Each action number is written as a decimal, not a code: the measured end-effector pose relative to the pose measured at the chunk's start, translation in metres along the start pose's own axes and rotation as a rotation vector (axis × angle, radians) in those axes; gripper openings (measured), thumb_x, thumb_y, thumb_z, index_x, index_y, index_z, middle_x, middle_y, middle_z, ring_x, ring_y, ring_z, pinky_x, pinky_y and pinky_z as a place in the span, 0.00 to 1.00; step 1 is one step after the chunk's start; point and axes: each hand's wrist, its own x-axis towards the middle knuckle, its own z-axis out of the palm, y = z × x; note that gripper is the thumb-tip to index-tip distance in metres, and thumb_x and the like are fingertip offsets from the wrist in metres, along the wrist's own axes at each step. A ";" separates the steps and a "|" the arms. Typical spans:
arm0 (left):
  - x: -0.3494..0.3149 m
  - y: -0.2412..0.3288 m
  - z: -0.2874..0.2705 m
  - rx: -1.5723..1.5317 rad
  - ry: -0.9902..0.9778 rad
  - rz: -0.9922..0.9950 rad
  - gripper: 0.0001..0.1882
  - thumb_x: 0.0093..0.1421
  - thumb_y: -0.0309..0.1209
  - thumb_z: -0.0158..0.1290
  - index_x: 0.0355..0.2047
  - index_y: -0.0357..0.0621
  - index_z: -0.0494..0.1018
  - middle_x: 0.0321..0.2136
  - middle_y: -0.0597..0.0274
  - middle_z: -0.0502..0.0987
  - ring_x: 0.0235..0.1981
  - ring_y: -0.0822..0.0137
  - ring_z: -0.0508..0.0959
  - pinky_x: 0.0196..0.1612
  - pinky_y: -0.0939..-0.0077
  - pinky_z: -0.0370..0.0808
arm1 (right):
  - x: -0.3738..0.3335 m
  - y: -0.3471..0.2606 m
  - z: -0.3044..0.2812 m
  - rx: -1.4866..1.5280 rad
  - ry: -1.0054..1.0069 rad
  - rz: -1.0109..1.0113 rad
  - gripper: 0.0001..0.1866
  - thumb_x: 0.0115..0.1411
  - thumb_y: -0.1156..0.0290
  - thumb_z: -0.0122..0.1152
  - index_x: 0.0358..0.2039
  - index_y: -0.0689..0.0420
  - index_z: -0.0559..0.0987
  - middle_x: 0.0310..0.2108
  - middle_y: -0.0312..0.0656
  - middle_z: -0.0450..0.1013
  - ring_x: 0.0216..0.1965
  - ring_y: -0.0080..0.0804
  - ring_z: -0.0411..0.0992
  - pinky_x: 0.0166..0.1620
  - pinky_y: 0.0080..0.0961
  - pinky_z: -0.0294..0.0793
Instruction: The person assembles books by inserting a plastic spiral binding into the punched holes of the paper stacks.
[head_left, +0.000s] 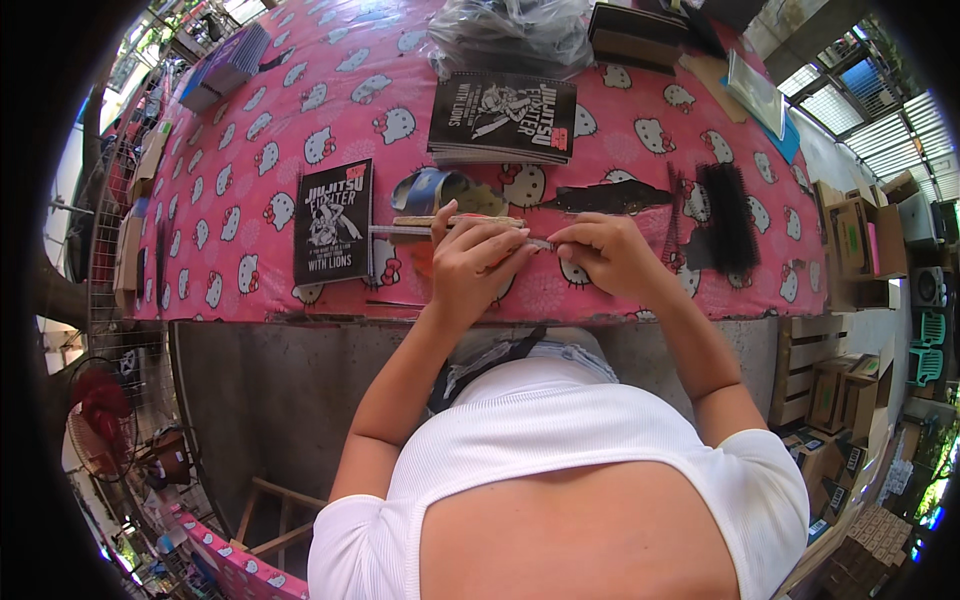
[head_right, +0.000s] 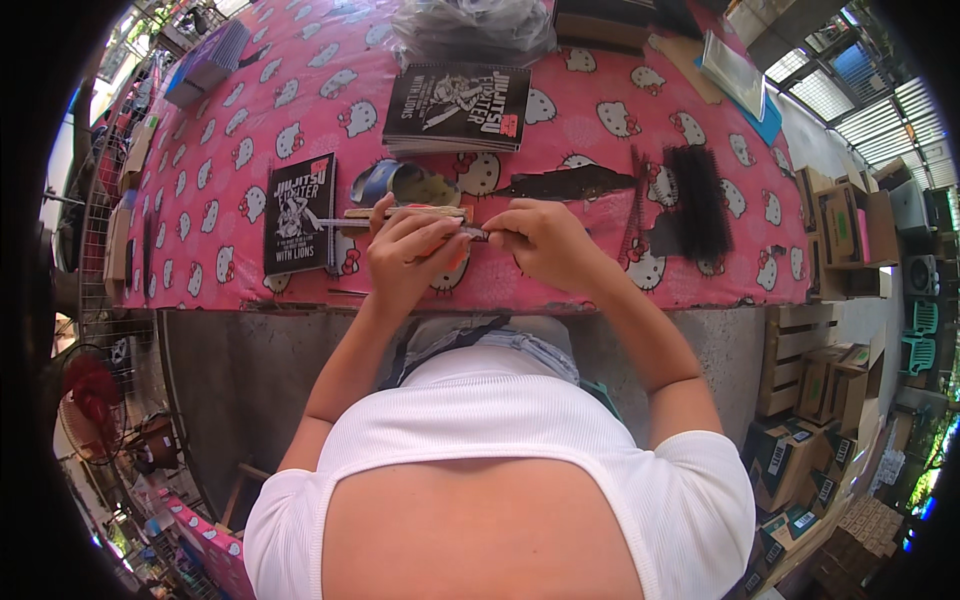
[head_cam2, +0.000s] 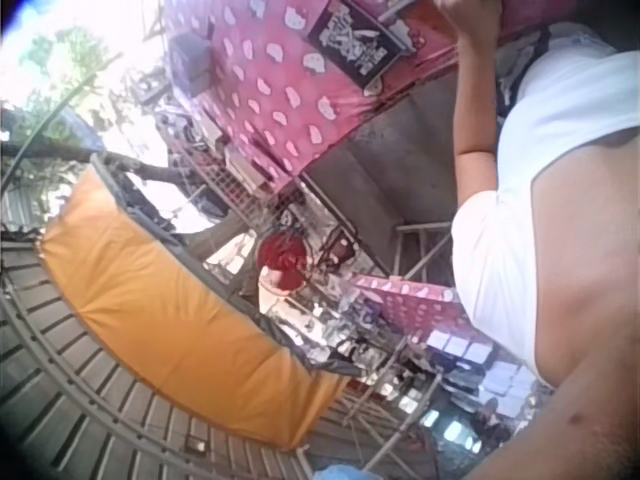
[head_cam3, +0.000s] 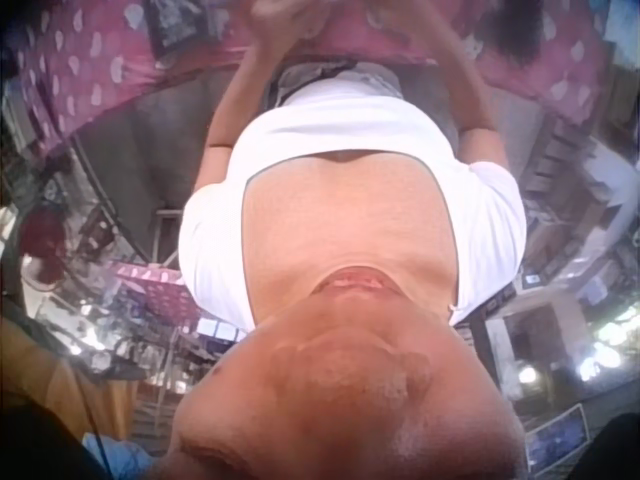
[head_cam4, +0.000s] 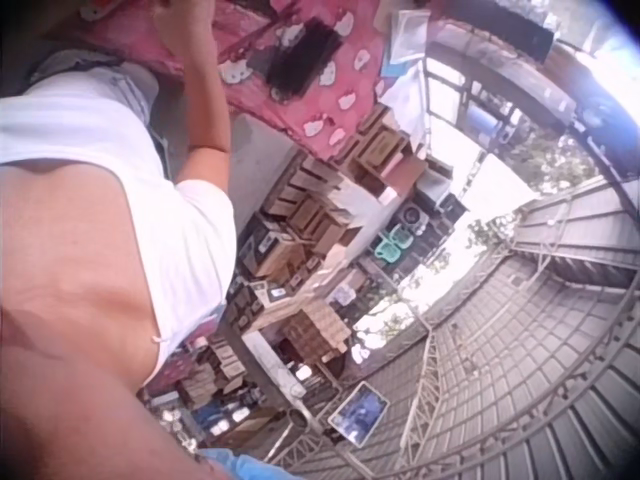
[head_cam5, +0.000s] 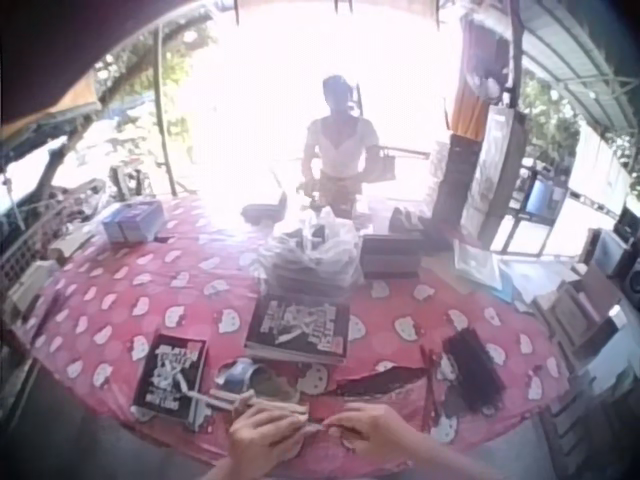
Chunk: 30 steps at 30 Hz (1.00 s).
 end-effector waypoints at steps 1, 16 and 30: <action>0.002 0.002 0.002 0.010 0.022 -0.046 0.11 0.44 0.32 0.66 0.30 0.50 0.80 0.30 0.68 0.80 0.33 0.69 0.78 0.56 0.63 0.60 | 0.000 0.002 0.005 -0.058 0.070 0.022 0.12 0.48 0.79 0.64 0.35 0.58 0.80 0.27 0.41 0.71 0.27 0.33 0.72 0.31 0.27 0.70; 0.005 -0.007 0.008 0.046 0.026 -0.087 0.13 0.40 0.29 0.66 0.29 0.50 0.78 0.25 0.70 0.78 0.31 0.69 0.75 0.53 0.62 0.60 | 0.018 -0.019 0.015 -0.308 0.276 -0.009 0.05 0.52 0.71 0.60 0.30 0.54 0.74 0.29 0.41 0.69 0.33 0.42 0.72 0.30 0.37 0.72; -0.001 0.004 -0.011 -0.013 -0.017 -0.148 0.19 0.39 0.31 0.67 0.33 0.48 0.75 0.30 0.67 0.78 0.36 0.65 0.76 0.56 0.61 0.60 | 0.142 0.048 0.071 -0.644 -0.438 -0.072 0.14 0.54 0.66 0.54 0.37 0.61 0.74 0.41 0.51 0.72 0.40 0.49 0.74 0.40 0.38 0.75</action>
